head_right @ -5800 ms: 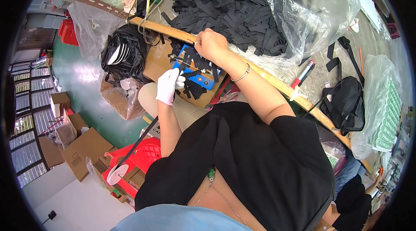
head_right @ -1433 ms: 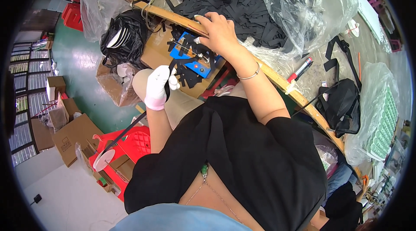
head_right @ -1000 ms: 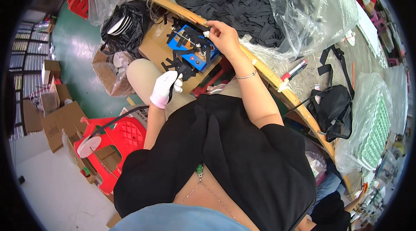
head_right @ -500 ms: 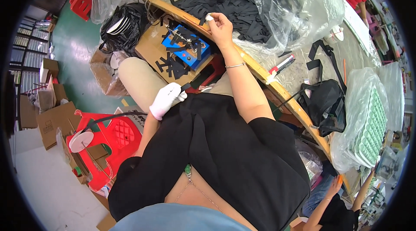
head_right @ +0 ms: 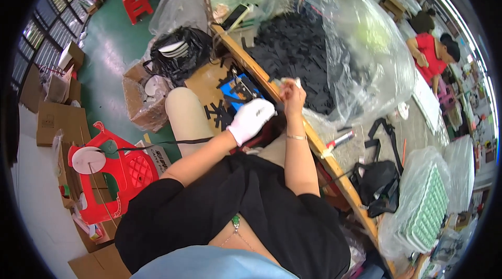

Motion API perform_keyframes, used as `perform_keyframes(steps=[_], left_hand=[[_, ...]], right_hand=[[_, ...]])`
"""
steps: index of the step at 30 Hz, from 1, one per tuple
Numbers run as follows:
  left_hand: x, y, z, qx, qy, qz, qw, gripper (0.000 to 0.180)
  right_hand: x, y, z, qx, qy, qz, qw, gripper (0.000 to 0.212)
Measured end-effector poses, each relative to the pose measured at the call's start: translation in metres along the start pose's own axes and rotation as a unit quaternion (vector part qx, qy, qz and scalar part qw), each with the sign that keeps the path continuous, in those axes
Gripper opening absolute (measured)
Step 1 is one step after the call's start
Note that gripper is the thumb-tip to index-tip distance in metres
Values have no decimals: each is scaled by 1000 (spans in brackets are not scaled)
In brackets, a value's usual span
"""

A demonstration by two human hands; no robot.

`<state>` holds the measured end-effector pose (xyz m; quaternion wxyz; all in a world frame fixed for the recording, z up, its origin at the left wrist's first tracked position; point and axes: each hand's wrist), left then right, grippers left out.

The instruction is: The person assembles small black components and white plastic rings by hand using a blue assembly fixture on a workbench.

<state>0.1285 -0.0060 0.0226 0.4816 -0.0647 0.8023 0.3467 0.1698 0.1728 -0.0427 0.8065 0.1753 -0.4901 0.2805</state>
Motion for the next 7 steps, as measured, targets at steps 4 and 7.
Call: perform_keyframes(steps=[4,7], left_hand=[[-19,-1,-18,442,217,129,861,31],[-34,1,-31,548,299,30,781,53]], right_hand=[[-6,7,-12,-22,1,-21,1000,34],[-14,22,4,-19,4,-15,1000,35]])
Point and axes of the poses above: each hand's wrist, its own y-axis towards the middle knuckle, its own z-axis out of the palm, x = y × z, and after that the axes turned 8 degrees about z, right-handed
